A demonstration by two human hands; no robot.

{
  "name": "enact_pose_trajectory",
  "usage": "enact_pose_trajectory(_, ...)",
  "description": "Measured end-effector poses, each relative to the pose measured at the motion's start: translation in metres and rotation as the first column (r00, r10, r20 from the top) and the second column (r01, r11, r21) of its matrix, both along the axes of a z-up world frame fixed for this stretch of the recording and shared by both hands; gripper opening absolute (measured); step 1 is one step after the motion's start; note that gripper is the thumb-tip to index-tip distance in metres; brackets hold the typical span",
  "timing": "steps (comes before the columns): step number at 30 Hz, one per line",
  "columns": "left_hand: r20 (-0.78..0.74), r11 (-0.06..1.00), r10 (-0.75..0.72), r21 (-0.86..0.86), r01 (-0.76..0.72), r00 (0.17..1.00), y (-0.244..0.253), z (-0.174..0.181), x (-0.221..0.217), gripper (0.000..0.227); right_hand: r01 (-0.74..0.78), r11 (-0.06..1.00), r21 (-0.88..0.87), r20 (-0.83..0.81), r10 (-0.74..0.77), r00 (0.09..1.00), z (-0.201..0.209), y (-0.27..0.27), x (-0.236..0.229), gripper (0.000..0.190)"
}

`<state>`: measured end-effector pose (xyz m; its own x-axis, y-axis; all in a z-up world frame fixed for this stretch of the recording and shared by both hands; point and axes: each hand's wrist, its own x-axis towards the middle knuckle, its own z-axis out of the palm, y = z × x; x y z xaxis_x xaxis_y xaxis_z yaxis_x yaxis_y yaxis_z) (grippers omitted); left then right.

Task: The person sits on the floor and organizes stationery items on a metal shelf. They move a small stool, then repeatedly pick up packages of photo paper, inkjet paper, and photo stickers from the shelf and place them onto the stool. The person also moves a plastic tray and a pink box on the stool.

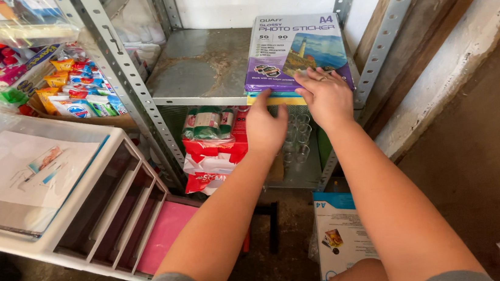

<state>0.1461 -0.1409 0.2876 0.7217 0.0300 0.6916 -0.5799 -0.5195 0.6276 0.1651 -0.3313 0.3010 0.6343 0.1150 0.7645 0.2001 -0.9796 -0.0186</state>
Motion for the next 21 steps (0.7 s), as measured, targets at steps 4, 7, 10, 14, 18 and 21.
enact_pose_trajectory(4,-0.461,0.834,-0.145,-0.532,-0.142,0.875,0.013,0.02,0.027,0.036,-0.032,0.999,0.039,0.06,0.03,0.998,0.001,0.004,-0.014,0.029)
enact_pose_trajectory(7,-0.477,0.551,-0.372,-0.804,-0.224,0.796,0.027,0.03,0.041,0.036,-0.074,0.995,0.061,0.101,0.068,0.993,0.008,0.012,-0.033,0.025)
enact_pose_trajectory(10,-0.463,0.462,-0.559,-0.863,-0.205,0.688,0.053,0.049,0.026,0.047,-0.101,0.992,0.079,0.117,0.092,0.989,0.014,0.021,-0.056,0.021)
enact_pose_trajectory(14,-0.576,0.584,-0.613,-0.791,-0.18,0.541,0.07,0.053,0.013,0.042,-0.129,0.986,0.109,0.109,0.117,0.987,0.025,0.039,-0.101,0.022)
enact_pose_trajectory(18,-0.557,0.597,-0.594,-0.789,-0.147,0.58,0.068,0.048,0.012,0.037,-0.286,0.893,0.347,0.36,0.155,0.92,0.012,0.064,-0.137,0.017)
enact_pose_trajectory(21,-0.578,0.624,-0.586,-0.769,-0.138,0.568,0.069,0.059,0.0,0.044,-0.248,0.21,0.946,0.256,-0.014,0.966,0.012,0.087,-0.156,0.022)
